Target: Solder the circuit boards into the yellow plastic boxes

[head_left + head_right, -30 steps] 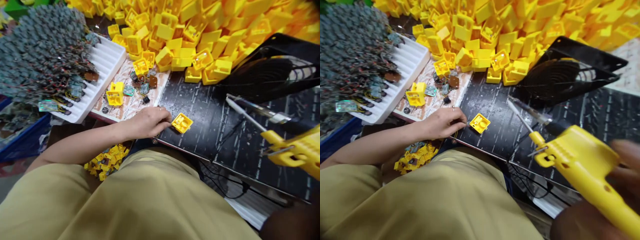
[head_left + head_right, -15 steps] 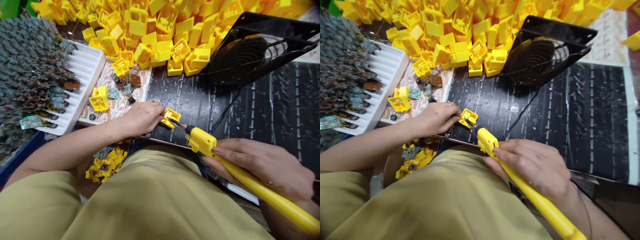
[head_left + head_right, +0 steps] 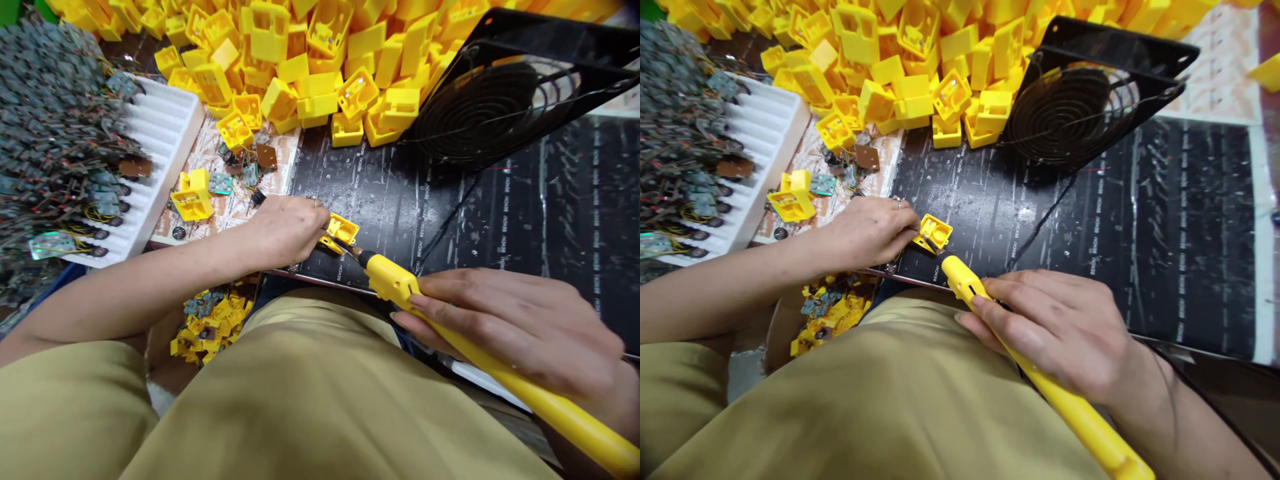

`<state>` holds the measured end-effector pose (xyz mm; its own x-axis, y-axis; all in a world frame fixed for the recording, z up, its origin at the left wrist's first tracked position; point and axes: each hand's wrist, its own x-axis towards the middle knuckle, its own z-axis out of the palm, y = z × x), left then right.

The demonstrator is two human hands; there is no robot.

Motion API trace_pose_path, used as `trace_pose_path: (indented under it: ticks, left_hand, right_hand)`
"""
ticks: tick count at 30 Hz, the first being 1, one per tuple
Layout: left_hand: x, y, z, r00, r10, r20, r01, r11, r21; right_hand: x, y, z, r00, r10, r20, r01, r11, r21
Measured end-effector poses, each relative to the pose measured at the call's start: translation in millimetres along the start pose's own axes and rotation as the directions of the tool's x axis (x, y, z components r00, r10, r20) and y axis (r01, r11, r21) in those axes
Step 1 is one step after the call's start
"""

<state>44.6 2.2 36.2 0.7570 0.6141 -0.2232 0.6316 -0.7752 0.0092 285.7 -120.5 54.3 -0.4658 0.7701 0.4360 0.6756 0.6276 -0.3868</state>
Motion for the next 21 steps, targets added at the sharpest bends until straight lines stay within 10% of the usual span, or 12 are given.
trace_pose_path:
  ticks: [21]
  left_hand:
    - [-0.4,1.3,-2.4,0.996,-0.063,0.069,0.068,0.995,-0.076]
  right_hand:
    - [-24.6,-13.5,12.0,0.953,0.290,-0.081,-0.288,0.957,0.035]
